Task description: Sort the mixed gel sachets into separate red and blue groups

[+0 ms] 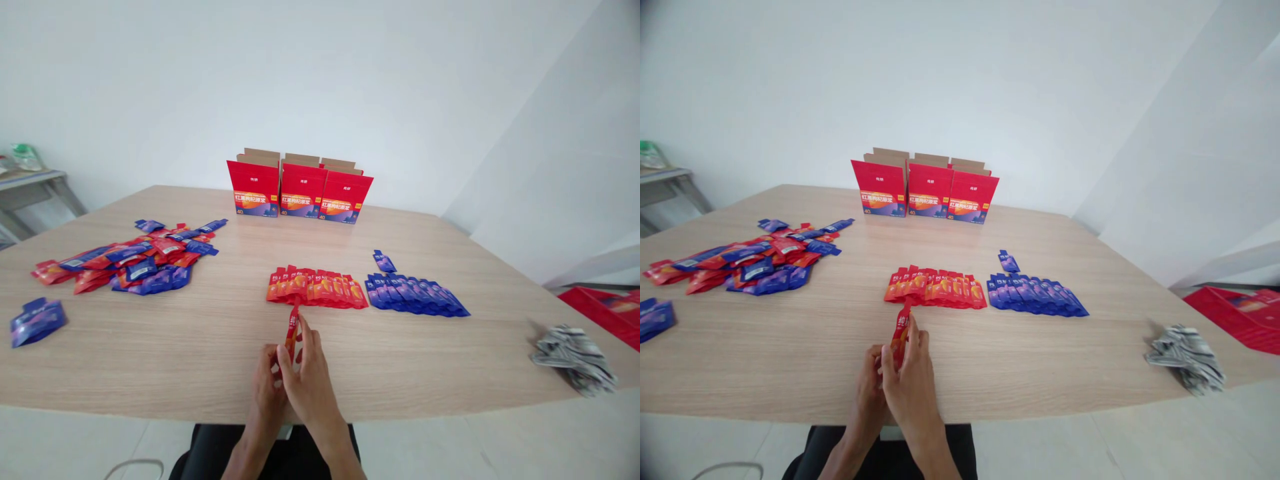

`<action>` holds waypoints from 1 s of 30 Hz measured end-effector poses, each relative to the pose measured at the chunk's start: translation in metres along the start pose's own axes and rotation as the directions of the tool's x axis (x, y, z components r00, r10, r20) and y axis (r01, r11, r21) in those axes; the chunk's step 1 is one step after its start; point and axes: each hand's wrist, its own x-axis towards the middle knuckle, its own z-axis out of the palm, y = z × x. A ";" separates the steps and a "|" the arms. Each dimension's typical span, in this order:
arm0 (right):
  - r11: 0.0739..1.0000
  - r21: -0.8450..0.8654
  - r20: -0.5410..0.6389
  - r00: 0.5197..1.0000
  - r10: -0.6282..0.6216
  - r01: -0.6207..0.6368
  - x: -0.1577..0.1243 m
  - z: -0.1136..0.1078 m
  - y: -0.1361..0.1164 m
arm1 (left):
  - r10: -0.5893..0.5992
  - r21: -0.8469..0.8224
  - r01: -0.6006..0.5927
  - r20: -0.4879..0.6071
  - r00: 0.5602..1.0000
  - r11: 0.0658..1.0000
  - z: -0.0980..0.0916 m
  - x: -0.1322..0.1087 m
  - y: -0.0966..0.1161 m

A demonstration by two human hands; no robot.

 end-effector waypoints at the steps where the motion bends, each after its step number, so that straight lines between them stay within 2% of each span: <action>1: 1.000 0.005 0.002 1.000 0.000 0.000 0.000 -0.001 0.001 | 0.005 -0.005 -0.005 0.014 1.000 1.000 0.000 0.000 0.000; 10: 0.987 0.143 0.108 0.993 0.053 -0.069 0.012 -0.004 0.009 | 0.055 -0.087 -0.052 0.032 0.998 0.995 -0.002 0.001 -0.008; 14: 0.994 0.096 0.052 0.998 0.039 -0.044 0.014 -0.003 0.007 | 0.019 -0.119 -0.012 0.062 0.998 0.993 -0.001 0.001 -0.008; 19: 0.996 -0.084 -0.051 0.999 -0.007 0.003 0.025 -0.007 -0.003 | -0.047 -0.166 0.061 0.089 0.995 0.984 0.000 0.004 -0.011; 23: 0.936 -0.347 -0.016 0.999 0.049 -0.051 0.066 -0.025 -0.015 | 0.000 -0.181 0.014 0.079 0.997 0.983 -0.003 0.006 -0.011; 27: 0.791 -0.598 0.020 0.983 0.181 -0.134 0.128 -0.041 -0.026 | 0.025 -0.193 -0.029 -0.025 0.999 0.981 -0.004 0.007 -0.009; 30: 0.700 -0.696 0.068 0.956 0.287 -0.161 0.162 -0.040 -0.030 | 0.017 -0.218 -0.023 -0.030 0.999 0.976 -0.004 0.007 -0.008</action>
